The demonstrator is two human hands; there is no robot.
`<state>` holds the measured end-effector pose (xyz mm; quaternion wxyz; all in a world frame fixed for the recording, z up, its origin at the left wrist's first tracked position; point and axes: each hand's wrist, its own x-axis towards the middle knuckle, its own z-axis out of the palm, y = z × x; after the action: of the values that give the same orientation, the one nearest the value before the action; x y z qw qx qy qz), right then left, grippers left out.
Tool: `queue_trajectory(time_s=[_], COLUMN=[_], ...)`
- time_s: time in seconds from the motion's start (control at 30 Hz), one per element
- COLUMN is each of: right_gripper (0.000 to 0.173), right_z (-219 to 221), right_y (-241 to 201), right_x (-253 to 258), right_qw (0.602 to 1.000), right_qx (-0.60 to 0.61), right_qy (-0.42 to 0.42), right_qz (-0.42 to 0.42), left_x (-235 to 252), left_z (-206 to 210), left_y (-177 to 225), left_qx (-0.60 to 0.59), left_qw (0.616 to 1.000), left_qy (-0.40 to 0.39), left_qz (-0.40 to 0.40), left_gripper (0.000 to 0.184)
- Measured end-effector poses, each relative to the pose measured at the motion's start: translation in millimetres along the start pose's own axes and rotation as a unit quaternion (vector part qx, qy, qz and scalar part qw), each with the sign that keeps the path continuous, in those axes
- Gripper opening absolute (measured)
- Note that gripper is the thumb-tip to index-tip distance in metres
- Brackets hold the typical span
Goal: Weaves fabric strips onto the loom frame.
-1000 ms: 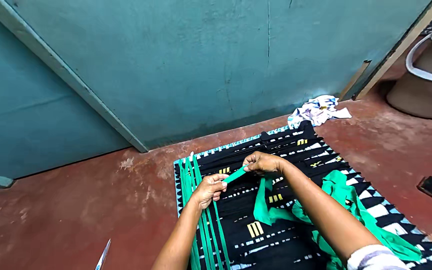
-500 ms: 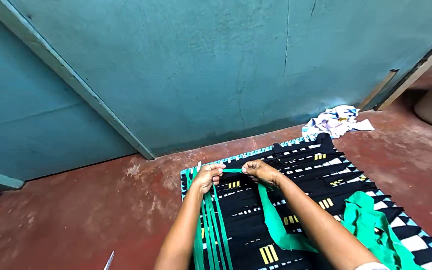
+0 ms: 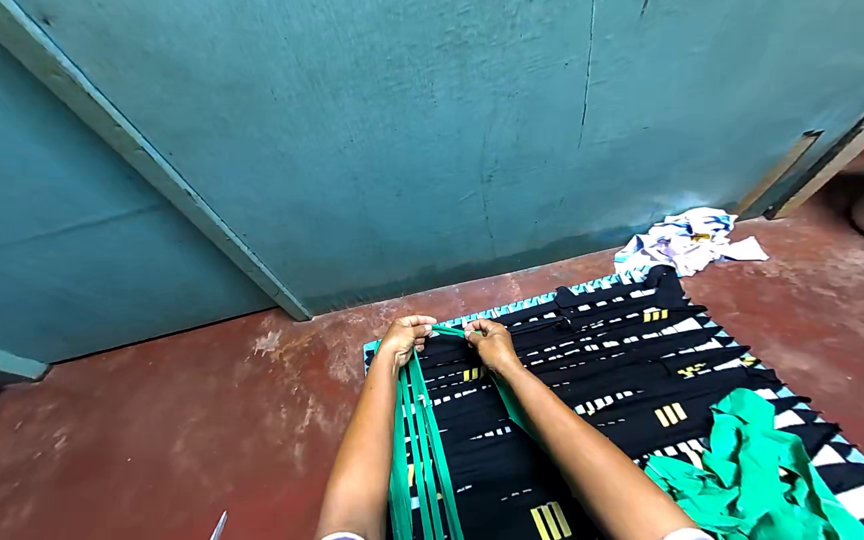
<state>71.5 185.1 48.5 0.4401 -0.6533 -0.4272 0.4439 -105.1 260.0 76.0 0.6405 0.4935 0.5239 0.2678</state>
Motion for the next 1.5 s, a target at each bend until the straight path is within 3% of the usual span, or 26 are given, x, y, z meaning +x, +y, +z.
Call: queue_trajectory(time_s=[0.17,0.3,0.43,0.67,1.1,1.2,1.33,1.4,1.5], right_gripper=[0.015,0.016,0.018,0.021,0.022,0.023,0.028,0.03,0.032], right_z=[3,16,28,41,49,46,37,31,17], right_y=[-1,5,3,6,41,40,39,36,25], right_x=[8,8,1,-3,2,3,-3,-9,-28], right_qw=[1.0,0.999,0.997,0.992,0.989,0.99,0.99,0.993,0.994], right_qx=[-0.012,-0.034,-0.072,-0.12,-0.143,-0.137,-0.119,-0.088,-0.038], right_qy=[0.026,0.024,0.004,0.001,-0.001,-0.025,-0.065,-0.077,-0.099], right_qz=[0.001,0.0,0.012,0.03,0.025,0.035,0.035,0.018,0.032], left_x=[9,30,36,43,51,46,25,11,-21], left_z=[-8,-9,-5,2,-1,2,22,30,36], left_y=[6,-5,-12,-14,-19,-29,-60,-80,-86], left_qx=[0.131,0.319,0.417,0.468,0.474,0.467,0.491,0.492,0.523], left_qw=[0.989,0.94,0.899,0.872,0.871,0.867,0.804,0.781,0.8], left_qy=[0.044,0.1,0.124,0.145,0.126,0.172,0.233,0.177,0.051], left_qz=[0.045,0.073,0.05,0.005,-0.033,0.036,0.241,0.342,0.289], left_gripper=[0.013,0.018,0.021,0.023,0.026,0.031,0.034,0.036,0.047])
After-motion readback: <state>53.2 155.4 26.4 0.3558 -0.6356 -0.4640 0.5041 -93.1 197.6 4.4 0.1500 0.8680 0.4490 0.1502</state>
